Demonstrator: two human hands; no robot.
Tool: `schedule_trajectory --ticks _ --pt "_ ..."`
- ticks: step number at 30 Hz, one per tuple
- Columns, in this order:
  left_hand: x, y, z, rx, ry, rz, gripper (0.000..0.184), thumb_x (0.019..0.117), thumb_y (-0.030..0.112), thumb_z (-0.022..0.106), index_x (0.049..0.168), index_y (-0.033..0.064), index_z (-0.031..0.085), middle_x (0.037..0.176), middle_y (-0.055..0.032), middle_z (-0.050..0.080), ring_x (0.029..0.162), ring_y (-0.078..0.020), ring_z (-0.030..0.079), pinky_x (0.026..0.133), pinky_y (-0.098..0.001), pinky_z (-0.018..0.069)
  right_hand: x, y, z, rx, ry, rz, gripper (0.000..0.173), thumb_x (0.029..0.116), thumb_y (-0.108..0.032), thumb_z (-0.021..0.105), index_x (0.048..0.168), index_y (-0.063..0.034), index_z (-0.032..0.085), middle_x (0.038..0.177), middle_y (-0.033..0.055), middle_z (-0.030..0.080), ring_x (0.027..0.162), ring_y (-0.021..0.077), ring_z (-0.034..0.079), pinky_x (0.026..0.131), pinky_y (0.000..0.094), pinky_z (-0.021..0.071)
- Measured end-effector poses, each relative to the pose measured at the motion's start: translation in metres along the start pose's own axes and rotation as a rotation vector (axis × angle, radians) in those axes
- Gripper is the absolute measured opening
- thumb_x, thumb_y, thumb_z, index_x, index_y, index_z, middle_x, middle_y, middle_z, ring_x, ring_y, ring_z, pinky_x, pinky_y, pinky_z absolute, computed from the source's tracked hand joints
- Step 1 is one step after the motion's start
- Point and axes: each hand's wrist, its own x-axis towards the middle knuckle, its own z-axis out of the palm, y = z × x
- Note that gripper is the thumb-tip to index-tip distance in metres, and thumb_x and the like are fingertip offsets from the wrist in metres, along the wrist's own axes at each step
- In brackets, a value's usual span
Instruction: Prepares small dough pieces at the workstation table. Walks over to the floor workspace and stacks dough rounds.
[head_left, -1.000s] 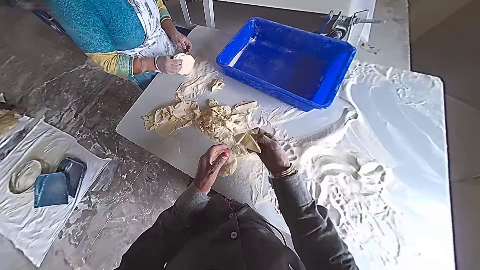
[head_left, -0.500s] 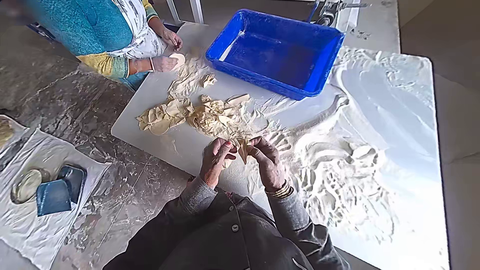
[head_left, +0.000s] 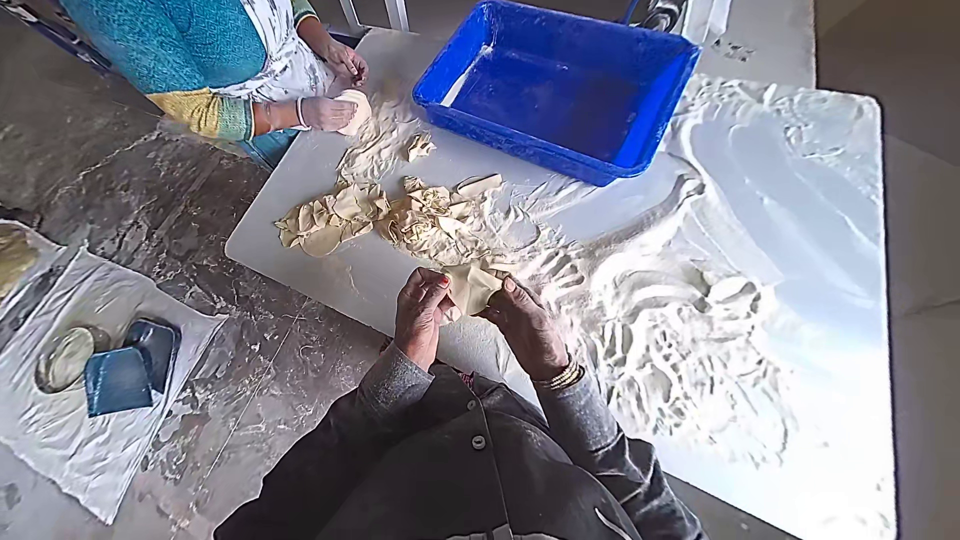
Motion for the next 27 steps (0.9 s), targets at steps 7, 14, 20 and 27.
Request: schedule_trajectory --ticks 7,14,20,27 --pt "-0.002 -0.001 -0.007 0.121 -0.255 -0.028 0.049 0.0907 0.002 0.06 0.136 0.0011 0.042 0.112 -0.0129 0.067 0.099 -0.0191 0.068 0.089 -0.0356 0.0577 0.003 -0.005 0.006 -0.159 0.001 -0.055 0.01 0.0945 -0.001 0.061 0.104 0.0015 0.064 0.087 0.0076 0.072 0.079 0.0137 0.07 0.076 0.0313 0.0602" --pt "-0.004 0.008 0.001 0.162 -0.093 -0.123 0.012 0.098 -0.001 0.054 0.1 -0.0016 0.065 0.084 -0.0057 0.071 0.072 -0.01 0.068 0.064 -0.0242 0.0581 -0.005 -0.005 0.01 -0.534 -0.065 -0.22 0.072 0.0797 -0.029 0.081 0.136 0.0043 0.05 0.122 0.012 0.066 0.106 0.0188 0.068 0.087 0.0329 0.0591" --pt "-0.001 0.014 0.0 0.318 -0.216 -0.027 0.008 0.096 0.009 0.063 0.093 0.0033 0.068 0.079 -0.001 0.071 0.069 -0.0056 0.066 0.061 -0.021 0.0547 -0.002 0.009 0.015 -0.504 0.025 -0.343 0.018 0.0915 -0.001 0.057 0.101 0.0001 0.071 0.089 0.001 0.073 0.082 0.0047 0.069 0.077 0.0253 0.059" --pt "-0.003 0.015 0.002 0.042 -0.144 -0.17 0.013 0.0965 -0.006 0.053 0.105 0.003 0.057 0.094 -0.0063 0.069 0.083 -0.0148 0.07 0.078 -0.0325 0.0612 -0.001 -0.008 0.015 -0.077 0.089 -0.049 0.017 0.104 -0.006 0.05 0.104 -0.0004 0.066 0.086 0.0047 0.074 0.079 0.0115 0.072 0.076 0.0299 0.0617"
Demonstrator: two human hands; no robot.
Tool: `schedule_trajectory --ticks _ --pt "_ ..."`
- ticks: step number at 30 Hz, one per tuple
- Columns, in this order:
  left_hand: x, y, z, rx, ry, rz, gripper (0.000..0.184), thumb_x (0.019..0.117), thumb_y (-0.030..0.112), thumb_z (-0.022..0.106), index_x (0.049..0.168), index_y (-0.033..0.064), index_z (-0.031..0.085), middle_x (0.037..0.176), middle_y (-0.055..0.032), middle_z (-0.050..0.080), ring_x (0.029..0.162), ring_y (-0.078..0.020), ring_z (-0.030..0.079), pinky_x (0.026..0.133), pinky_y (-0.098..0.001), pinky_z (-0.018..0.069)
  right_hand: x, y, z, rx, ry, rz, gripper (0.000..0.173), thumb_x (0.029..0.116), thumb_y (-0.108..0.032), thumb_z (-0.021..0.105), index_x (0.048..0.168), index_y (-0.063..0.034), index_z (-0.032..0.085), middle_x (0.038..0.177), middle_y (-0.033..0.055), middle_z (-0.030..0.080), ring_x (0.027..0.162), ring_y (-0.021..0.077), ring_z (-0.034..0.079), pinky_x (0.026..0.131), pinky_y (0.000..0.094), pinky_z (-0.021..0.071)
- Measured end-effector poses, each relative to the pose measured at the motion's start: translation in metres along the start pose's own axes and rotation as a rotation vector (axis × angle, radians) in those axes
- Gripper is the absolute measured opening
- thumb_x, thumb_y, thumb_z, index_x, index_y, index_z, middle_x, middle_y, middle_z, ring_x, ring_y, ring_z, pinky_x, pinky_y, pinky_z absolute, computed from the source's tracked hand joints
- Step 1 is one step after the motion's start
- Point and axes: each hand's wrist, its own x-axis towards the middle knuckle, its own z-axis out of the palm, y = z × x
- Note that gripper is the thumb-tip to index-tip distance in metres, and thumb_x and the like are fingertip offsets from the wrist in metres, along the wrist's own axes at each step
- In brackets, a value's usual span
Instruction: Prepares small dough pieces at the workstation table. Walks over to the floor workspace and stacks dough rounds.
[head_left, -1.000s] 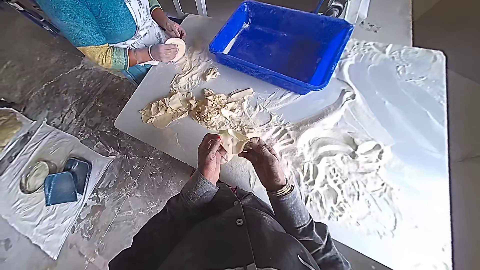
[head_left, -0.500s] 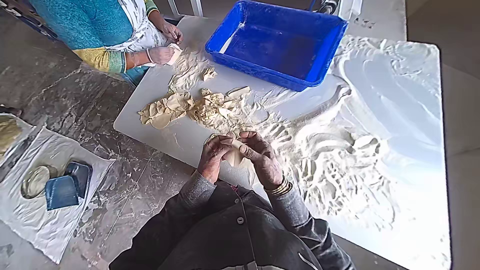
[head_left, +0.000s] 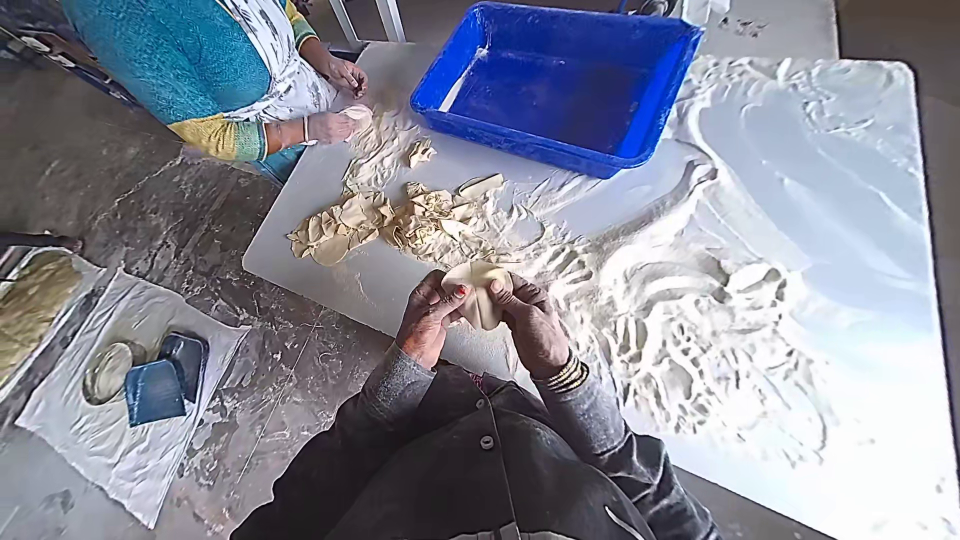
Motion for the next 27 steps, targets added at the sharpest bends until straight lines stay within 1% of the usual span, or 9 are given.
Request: schedule_trajectory --ticks 2,6,10,12,15,20,23,25,27 --pt "-0.001 0.0 -0.001 -0.04 -0.019 -0.057 0.014 0.0998 -0.004 0.049 0.107 0.0034 0.057 0.093 -0.0072 0.071 0.079 -0.0137 0.071 0.072 -0.0297 0.0616 0.0 0.001 -0.003 0.018 -0.03 0.02 0.01 0.1002 -0.002 0.056 0.106 0.0009 0.064 0.087 0.0072 0.073 0.074 0.0117 0.071 0.068 0.0276 0.0608" --pt "-0.007 0.001 0.007 0.019 0.062 -0.138 0.019 0.1082 0.011 0.044 0.103 0.0036 0.06 0.078 -0.0067 0.068 0.049 -0.0058 0.057 0.041 -0.0172 0.0453 -0.003 0.001 0.0 0.026 0.014 0.011 0.02 0.1071 -0.008 0.045 0.099 -0.0018 0.063 0.07 0.0029 0.066 0.044 0.0008 0.046 0.039 0.0155 0.035" --pt "-0.006 -0.006 0.006 0.037 0.118 -0.036 0.014 0.1053 0.006 0.046 0.111 0.0012 0.058 0.099 -0.0089 0.069 0.086 -0.017 0.071 0.079 -0.0348 0.0616 -0.001 0.004 -0.007 -0.085 0.018 -0.101 0.005 0.0981 -0.005 0.06 0.095 -0.0046 0.064 0.076 0.0007 0.07 0.061 0.0034 0.062 0.054 0.0184 0.0508" --pt "-0.008 -0.008 0.004 -0.021 0.08 -0.043 0.02 0.1006 -0.003 0.049 0.12 0.0004 0.053 0.105 -0.0102 0.067 0.091 -0.0194 0.07 0.083 -0.0375 0.061 0.0 0.005 -0.012 -0.048 -0.026 -0.129 0.01 0.0922 0.002 0.064 0.101 -0.0018 0.063 0.089 0.0051 0.073 0.082 0.0112 0.071 0.078 0.0293 0.0602" --pt "-0.011 -0.01 0.0 -0.087 -0.01 -0.086 0.026 0.0967 -0.01 0.05 0.119 0.0023 0.054 0.103 -0.0089 0.069 0.088 -0.0172 0.071 0.079 -0.034 0.0616 -0.001 0.003 -0.014 -0.015 -0.014 -0.112 0.011 0.0924 0.004 0.062 0.102 -0.0008 0.063 0.087 0.0065 0.074 0.078 0.0128 0.072 0.074 0.0298 0.061" --pt "-0.016 -0.003 0.01 0.011 0.055 -0.154 0.018 0.1081 0.01 0.044 0.105 0.003 0.06 0.072 -0.0057 0.065 0.044 -0.0046 0.052 0.037 -0.0163 0.0406 -0.004 0.001 -0.011 -0.003 0.028 -0.06 0.01 0.1033 -0.003 0.051 0.103 -0.0012 0.061 0.074 0.0048 0.07 0.05 0.0056 0.059 0.042 0.0184 0.0464" --pt "-0.016 -0.004 0.008 0.06 0.104 -0.084 0.016 0.1053 0.007 0.049 0.115 -0.0002 0.06 0.094 -0.0087 0.071 0.077 -0.0129 0.07 0.069 -0.0287 0.0611 -0.004 0.002 -0.01 -0.04 0.04 -0.074 0.012 0.1043 -0.006 0.049 0.103 -0.0023 0.061 0.072 0.0028 0.069 0.05 0.0048 0.058 0.044 0.0184 0.0471" --pt "-0.015 -0.008 0.005 0.023 0.035 -0.072 0.036 0.0999 -0.001 0.052 0.135 -0.0028 0.047 0.116 -0.0131 0.065 0.099 -0.0201 0.069 0.089 -0.038 0.0597 -0.004 0.002 -0.013 -0.066 0.009 -0.091 0.01 0.1001 -0.004 0.055 0.109 -0.0023 0.06 0.082 0.0033 0.073 0.069 0.0092 0.07 0.065 0.0249 0.0588" --pt "-0.014 -0.011 0.001 -0.05 -0.014 -0.108 0.047 0.0937 -0.011 0.053 0.139 -0.002 0.044 0.12 -0.0147 0.065 0.099 -0.0229 0.07 0.089 -0.0396 0.0597 -0.003 0.004 -0.017 -0.029 -0.06 -0.097 0.027 0.093 0.002 0.06 0.119 0.0005 0.055 0.093 0.0076 0.074 0.085 0.0147 0.073 0.081 0.0323 0.0611"
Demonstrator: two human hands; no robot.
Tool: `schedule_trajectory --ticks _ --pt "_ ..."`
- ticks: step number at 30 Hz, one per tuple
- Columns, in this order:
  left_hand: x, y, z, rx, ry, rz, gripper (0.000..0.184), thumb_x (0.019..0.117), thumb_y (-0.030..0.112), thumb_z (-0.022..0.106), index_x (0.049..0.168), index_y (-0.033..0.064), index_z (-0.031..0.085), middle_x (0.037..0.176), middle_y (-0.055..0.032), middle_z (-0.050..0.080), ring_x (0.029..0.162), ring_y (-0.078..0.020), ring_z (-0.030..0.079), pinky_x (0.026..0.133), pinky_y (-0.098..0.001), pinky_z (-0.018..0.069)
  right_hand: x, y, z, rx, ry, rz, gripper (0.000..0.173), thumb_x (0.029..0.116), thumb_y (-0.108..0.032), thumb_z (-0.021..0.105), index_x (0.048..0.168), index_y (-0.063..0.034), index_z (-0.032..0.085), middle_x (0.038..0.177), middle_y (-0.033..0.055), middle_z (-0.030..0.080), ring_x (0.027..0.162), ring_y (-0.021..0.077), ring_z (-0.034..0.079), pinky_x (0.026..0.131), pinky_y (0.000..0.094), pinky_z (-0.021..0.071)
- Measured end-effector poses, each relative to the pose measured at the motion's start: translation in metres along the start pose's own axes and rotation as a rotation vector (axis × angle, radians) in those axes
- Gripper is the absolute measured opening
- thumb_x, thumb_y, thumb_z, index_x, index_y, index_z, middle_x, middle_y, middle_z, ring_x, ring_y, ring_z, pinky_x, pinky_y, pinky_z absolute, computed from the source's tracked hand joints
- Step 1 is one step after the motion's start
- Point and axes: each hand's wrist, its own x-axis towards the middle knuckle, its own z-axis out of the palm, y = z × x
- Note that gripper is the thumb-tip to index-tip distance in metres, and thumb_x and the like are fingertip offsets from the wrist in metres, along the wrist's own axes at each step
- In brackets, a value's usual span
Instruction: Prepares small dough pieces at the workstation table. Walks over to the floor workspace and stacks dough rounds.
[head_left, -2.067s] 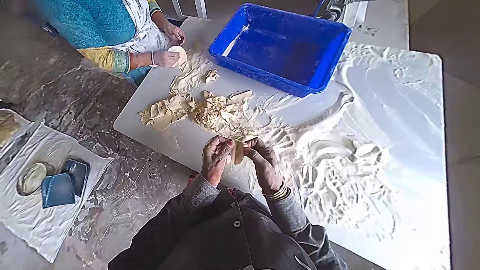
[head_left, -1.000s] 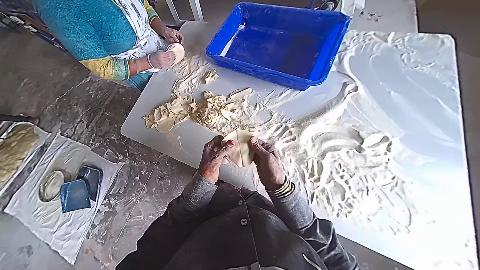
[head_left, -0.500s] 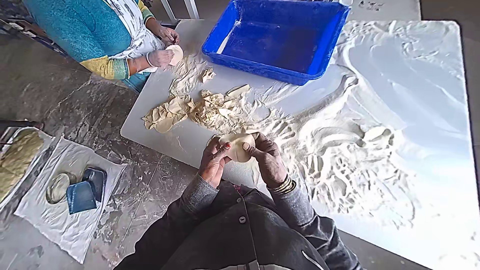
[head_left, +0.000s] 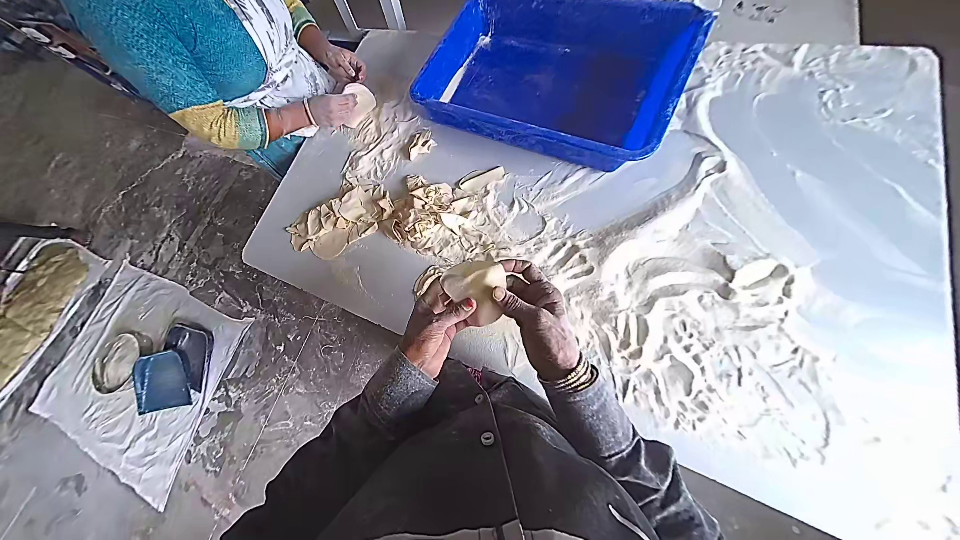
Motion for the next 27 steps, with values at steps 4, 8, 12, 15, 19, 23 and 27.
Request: schedule_trajectory --ticks 4,8,12,15,19,23,27 --pt "-0.002 0.001 -0.002 0.037 0.008 -0.065 0.024 0.0972 -0.008 0.053 0.12 -0.001 0.056 0.091 -0.0097 0.07 0.06 -0.0088 0.063 0.051 -0.0205 0.0531 0.002 0.002 -0.005 0.024 -0.044 -0.013 0.03 0.0893 0.006 0.062 0.118 0.001 0.057 0.093 0.0091 0.074 0.084 0.0162 0.073 0.079 0.0338 0.0614" --pt "-0.002 0.004 -0.001 0.107 0.124 -0.05 0.008 0.1 0.001 0.058 0.107 0.0009 0.063 0.074 -0.0043 0.065 0.046 -0.0029 0.049 0.041 -0.0161 0.042 0.003 0.001 -0.005 -0.015 0.03 0.004 0.02 0.0906 0.004 0.064 0.11 0.0012 0.06 0.083 0.0075 0.073 0.065 0.0122 0.069 0.056 0.0254 0.0574" --pt "0.0 0.005 -0.012 0.26 0.027 0.157 0.026 0.0913 0.0 0.065 0.116 -0.0059 0.061 0.102 -0.0094 0.071 0.094 -0.014 0.07 0.087 -0.0317 0.0593 0.003 0.002 -0.014 -0.414 0.041 -0.063 0.03 0.0893 -0.019 0.071 0.112 -0.0019 0.064 0.097 0.0035 0.071 0.083 0.0092 0.069 0.068 0.0248 0.0572" --pt "0.005 0.014 -0.02 0.528 -0.252 0.198 0.034 0.0841 0.01 0.073 0.111 -0.0063 0.061 0.1 -0.0067 0.07 0.092 -0.0094 0.069 0.087 -0.0286 0.0586 0.007 0.0 -0.018 -0.616 -0.074 -0.156 0.053 0.0943 -0.04 0.065 0.132 -0.0019 0.062 0.134 0.0131 0.063 0.123 0.02 0.061 0.1 0.0367 0.0538" --pt "0.009 0.023 -0.022 0.675 -0.471 0.184 0.025 0.0897 0.018 0.071 0.103 -0.0023 0.068 0.091 0.0009 0.07 0.082 -0.0005 0.065 0.077 -0.021 0.0555 0.015 -0.011 -0.006 -0.378 -0.452 -0.074 0.038 0.1017 -0.028 0.054 0.125 0.0014 0.061 0.118 0.0039 0.069 0.11 0.009 0.065 0.099 0.0289 0.0532" --pt "0.007 0.024 -0.027 0.622 -0.37 0.222 0.018 0.0916 0.018 0.071 0.096 0.001 0.068 0.083 0.0044 0.069 0.075 -0.0001 0.065 0.072 -0.0197 0.0552 0.021 -0.003 -0.011 -0.163 -0.497 0.062 0.003 0.0926 -0.01 0.067 0.095 -0.0114 0.065 0.081 -0.0085 0.069 0.076 -0.0001 0.065 0.072 0.0198 0.0537" --pt "0.002 0.019 -0.036 0.439 -0.263 0.182 0.01 0.0928 0.008 0.066 0.1 0.0008 0.064 0.088 0.0019 0.069 0.082 -0.0056 0.067 0.08 -0.0252 0.0572 0.02 0.001 -0.016 -0.169 -0.448 0.048 0.006 0.0929 -0.008 0.065 0.091 -0.0143 0.064 0.078 -0.0116 0.066 0.074 -0.0018 0.062 0.071 0.0183 0.0516"
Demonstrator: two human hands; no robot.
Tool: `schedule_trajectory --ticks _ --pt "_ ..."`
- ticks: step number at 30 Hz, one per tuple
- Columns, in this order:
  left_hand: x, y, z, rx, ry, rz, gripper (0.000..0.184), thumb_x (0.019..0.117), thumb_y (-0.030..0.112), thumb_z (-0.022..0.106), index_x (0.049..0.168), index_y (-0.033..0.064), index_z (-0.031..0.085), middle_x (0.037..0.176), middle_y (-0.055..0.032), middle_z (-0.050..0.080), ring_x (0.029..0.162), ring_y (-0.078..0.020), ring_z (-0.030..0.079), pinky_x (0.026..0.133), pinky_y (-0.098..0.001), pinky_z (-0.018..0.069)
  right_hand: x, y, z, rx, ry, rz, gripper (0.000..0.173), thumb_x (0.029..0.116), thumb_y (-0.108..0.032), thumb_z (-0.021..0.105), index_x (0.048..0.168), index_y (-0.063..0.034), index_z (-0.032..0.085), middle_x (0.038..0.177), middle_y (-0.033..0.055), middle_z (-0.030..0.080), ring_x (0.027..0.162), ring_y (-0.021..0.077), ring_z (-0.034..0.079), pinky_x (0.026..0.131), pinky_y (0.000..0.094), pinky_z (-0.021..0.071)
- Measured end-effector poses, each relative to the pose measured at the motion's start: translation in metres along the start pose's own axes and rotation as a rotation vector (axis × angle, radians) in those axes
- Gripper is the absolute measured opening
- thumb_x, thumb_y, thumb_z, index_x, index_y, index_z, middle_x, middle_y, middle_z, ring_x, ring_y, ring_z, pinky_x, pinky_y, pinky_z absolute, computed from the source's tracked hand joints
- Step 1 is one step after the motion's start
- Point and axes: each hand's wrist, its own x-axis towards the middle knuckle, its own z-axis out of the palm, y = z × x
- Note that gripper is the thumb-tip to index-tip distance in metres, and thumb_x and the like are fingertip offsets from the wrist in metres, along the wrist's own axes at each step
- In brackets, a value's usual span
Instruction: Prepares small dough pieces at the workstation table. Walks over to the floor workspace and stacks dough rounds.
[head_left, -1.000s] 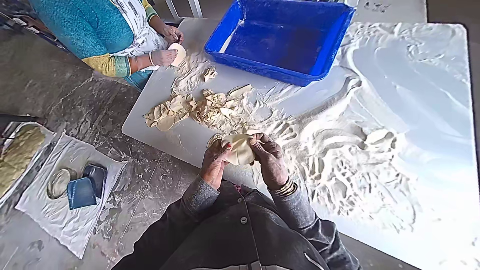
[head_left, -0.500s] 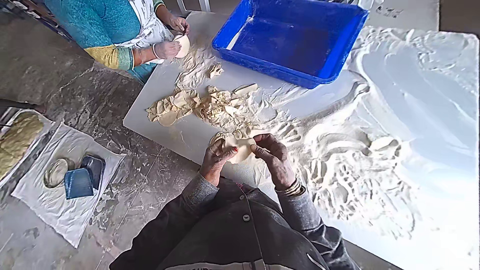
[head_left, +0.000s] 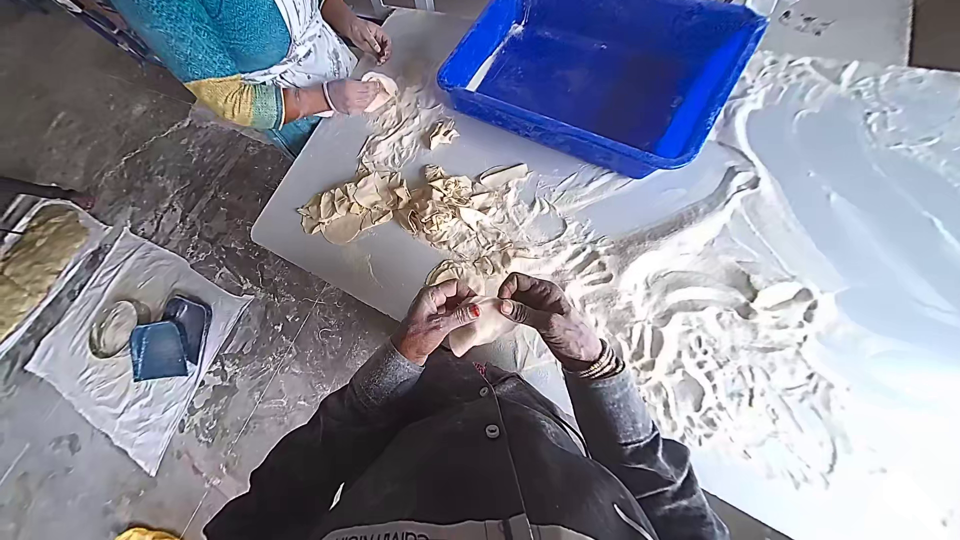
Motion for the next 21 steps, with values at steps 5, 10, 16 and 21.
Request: schedule_trajectory --ticks 5,10,16,21 --pt "-0.004 -0.005 -0.002 -0.033 0.224 -0.01 0.011 0.0971 0.008 0.058 0.093 0.0046 0.068 0.082 0.0036 0.069 0.078 -0.0039 0.066 0.076 -0.0237 0.056 0.009 0.007 0.013 -0.04 0.031 0.009 0.007 0.0948 -0.005 0.06 0.097 -0.0126 0.06 0.078 -0.0107 0.064 0.074 -0.0002 0.063 0.071 0.0198 0.0525" --pt "-0.005 -0.012 -0.011 -0.072 0.27 0.057 0.011 0.0948 0.002 0.06 0.102 -0.0026 0.067 0.09 -0.0046 0.072 0.086 -0.0109 0.069 0.082 -0.0297 0.0583 0.015 0.012 0.023 0.071 0.019 0.051 0.019 0.0863 0.002 0.069 0.102 -0.0064 0.064 0.085 -0.003 0.072 0.079 0.0058 0.069 0.076 0.0248 0.058" --pt "0.0 -0.02 -0.023 0.069 0.368 0.122 0.014 0.0967 0.005 0.058 0.105 -0.0023 0.068 0.095 -0.0046 0.071 0.089 -0.0094 0.067 0.084 -0.0271 0.0565 0.027 0.015 0.03 -0.131 0.114 0.074 0.003 0.0951 -0.006 0.062 0.095 -0.0075 0.065 0.074 -0.0069 0.067 0.067 0.0014 0.064 0.064 0.0198 0.0536" --pt "0.01 -0.052 -0.059 0.244 0.526 -0.043 0.038 0.0977 0.014 0.059 0.131 -0.0047 0.057 0.131 -0.0207 0.061 0.118 -0.0224 0.062 0.096 -0.0362 0.0539 0.058 0.017 0.013 -0.951 0.222 0.255 0.027 0.1007 -0.019 0.061 0.12 -0.0014 0.068 0.11 0.0148 0.072 0.098 0.0253 0.071 0.089 0.0436 0.0562"
